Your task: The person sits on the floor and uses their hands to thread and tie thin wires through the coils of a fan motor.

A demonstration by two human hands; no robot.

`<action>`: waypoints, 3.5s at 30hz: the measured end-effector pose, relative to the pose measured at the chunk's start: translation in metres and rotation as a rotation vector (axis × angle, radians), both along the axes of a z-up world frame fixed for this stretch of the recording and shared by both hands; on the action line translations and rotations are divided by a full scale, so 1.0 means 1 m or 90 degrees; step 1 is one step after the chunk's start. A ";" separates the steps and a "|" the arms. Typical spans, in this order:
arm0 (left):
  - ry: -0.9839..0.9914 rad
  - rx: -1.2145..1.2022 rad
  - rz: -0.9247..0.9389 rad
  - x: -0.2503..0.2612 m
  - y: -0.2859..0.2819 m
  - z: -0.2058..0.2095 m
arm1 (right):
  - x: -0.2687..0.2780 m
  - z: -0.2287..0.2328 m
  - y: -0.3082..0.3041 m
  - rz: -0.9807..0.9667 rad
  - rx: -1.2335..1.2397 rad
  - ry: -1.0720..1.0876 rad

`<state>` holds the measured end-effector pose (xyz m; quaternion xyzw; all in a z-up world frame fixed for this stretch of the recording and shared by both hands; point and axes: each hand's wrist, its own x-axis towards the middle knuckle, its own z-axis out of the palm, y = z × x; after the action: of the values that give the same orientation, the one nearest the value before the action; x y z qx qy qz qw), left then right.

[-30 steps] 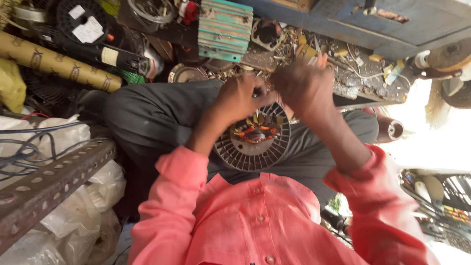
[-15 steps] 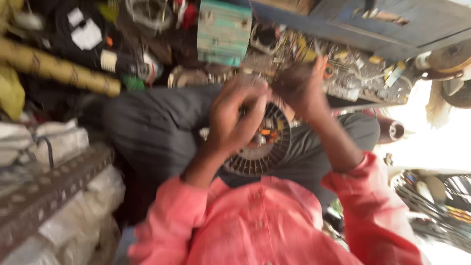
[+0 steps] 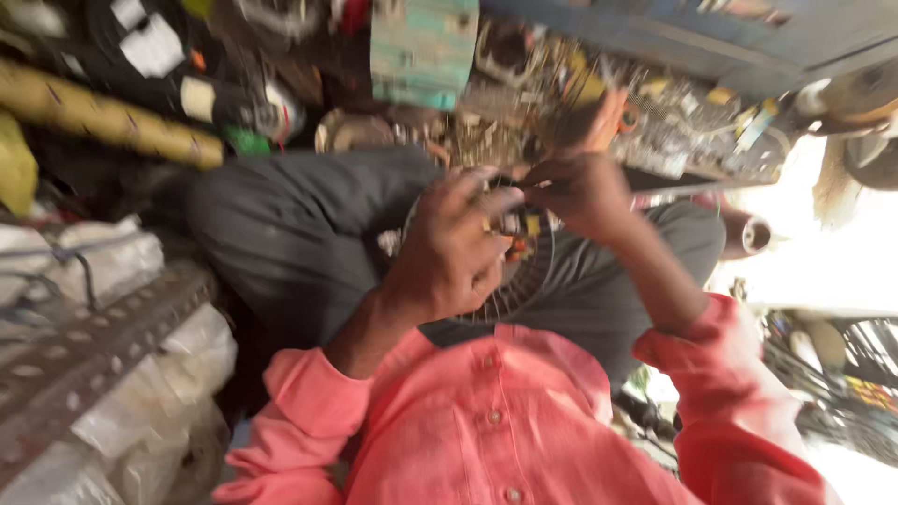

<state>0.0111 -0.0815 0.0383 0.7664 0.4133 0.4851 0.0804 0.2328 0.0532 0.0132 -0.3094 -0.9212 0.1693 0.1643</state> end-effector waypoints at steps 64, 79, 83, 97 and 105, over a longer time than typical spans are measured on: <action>0.274 -0.036 0.033 -0.002 -0.012 -0.012 | -0.005 -0.025 0.010 0.045 -0.302 0.108; -0.315 -0.308 -0.039 -0.008 0.002 -0.020 | 0.017 0.046 -0.057 0.338 -0.129 0.051; 0.161 -0.017 0.016 0.004 0.000 0.002 | 0.004 0.012 -0.005 0.012 -0.223 -0.040; 0.047 -0.139 -0.066 -0.001 -0.004 -0.022 | 0.056 0.084 0.016 0.251 -0.456 0.174; -0.281 -0.183 -0.004 0.003 -0.002 -0.007 | -0.017 -0.020 0.030 0.004 -0.046 0.108</action>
<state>0.0142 -0.0834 0.0318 0.6241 0.4481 0.5766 0.2780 0.2160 0.0836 -0.0070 -0.2966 -0.8982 0.2283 0.2303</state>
